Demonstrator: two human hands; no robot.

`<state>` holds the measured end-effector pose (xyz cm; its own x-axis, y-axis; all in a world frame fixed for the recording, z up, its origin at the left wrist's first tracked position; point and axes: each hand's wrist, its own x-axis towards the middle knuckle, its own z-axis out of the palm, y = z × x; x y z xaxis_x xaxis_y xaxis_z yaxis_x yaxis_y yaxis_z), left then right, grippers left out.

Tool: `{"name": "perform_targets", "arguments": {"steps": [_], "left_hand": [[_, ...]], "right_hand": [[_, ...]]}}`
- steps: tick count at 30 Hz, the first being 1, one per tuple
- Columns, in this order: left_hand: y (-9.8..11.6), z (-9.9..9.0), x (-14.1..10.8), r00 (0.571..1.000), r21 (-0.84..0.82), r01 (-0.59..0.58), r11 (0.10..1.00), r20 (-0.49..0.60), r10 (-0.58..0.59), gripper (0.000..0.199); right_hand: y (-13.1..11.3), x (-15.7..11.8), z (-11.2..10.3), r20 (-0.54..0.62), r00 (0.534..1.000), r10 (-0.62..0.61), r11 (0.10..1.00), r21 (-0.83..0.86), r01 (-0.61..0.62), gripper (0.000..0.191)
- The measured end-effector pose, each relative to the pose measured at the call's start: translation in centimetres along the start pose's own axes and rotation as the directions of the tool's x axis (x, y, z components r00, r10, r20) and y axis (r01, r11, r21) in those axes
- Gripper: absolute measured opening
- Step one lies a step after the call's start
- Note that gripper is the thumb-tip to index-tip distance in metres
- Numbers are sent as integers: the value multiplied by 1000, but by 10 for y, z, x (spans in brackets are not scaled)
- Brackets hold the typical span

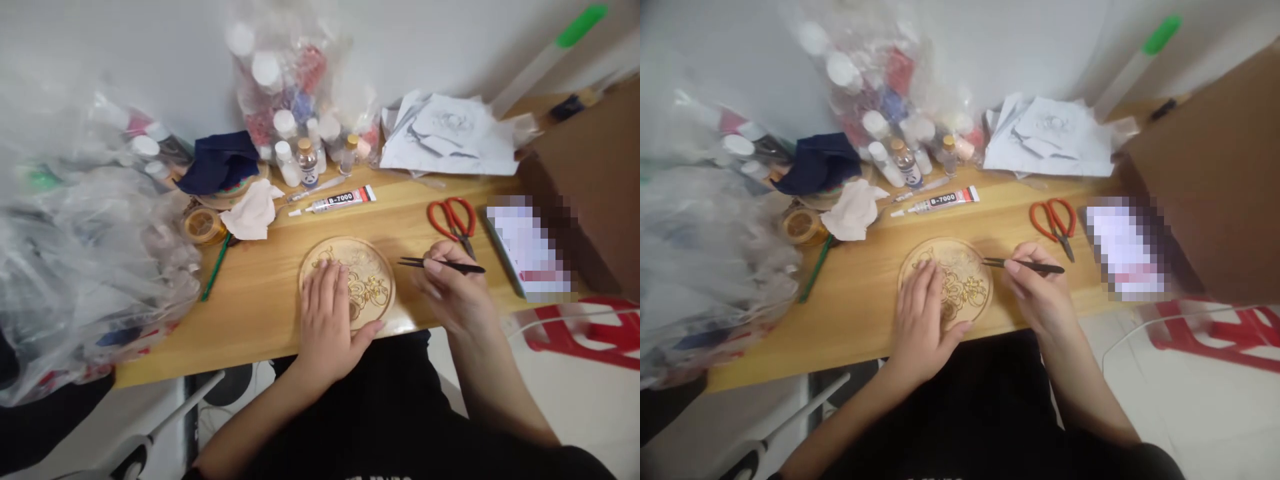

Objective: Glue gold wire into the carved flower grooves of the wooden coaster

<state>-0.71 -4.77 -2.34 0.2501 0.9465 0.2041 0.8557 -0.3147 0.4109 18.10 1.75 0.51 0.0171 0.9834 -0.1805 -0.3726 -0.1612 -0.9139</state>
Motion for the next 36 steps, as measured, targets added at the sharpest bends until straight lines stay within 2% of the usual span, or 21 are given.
{"name": "perform_targets", "arguments": {"steps": [3, 5, 9, 12, 15, 19, 23, 26, 30, 36], "left_hand": [[-12, -17, 1, 997, -74, -59, 995, 44, 63, 72], [-23, -26, 5, 979, -24, -177, 984, 96, 178, 70], [-44, -28, 15, 891, 79, -418, 905, 227, 392, 72], [-55, -22, 18, 843, 60, -504, 862, 252, 476, 79], [-63, -18, 20, 828, 18, -529, 848, 230, 511, 84], [-67, -18, 22, 823, -41, -531, 846, 211, 527, 88], [-67, -17, 23, 815, -78, -533, 842, 220, 536, 88], [-67, -16, 23, 815, -87, -526, 846, 231, 531, 88], [-67, -15, 24, 817, -75, -529, 845, 223, 532, 89], [-66, -16, 24, 815, -49, -526, 849, 254, 520, 85]], "right_hand": [[4, -4, -1, -9, 1000, -19, 1000, 21, 20, 12], [9, -8, 1, -36, 998, -55, 998, -18, 54, 9], [19, -19, 8, -85, 984, -154, 957, -260, 127, 12], [23, -26, 16, -120, 965, -232, 874, -461, 153, 12], [22, -31, 23, -106, 967, -231, 794, -595, 124, 12], [22, -33, 31, -33, 989, -144, 723, -686, 82, 19], [26, -35, 36, -68, 996, -64, 694, -720, -5, 27], [29, -36, 37, -68, 995, -77, 670, -742, 1, 22], [28, -36, 37, -53, 991, -124, 594, -804, 31, 18], [27, -35, 40, -7, 987, -163, 550, -831, 85, 20]]}}
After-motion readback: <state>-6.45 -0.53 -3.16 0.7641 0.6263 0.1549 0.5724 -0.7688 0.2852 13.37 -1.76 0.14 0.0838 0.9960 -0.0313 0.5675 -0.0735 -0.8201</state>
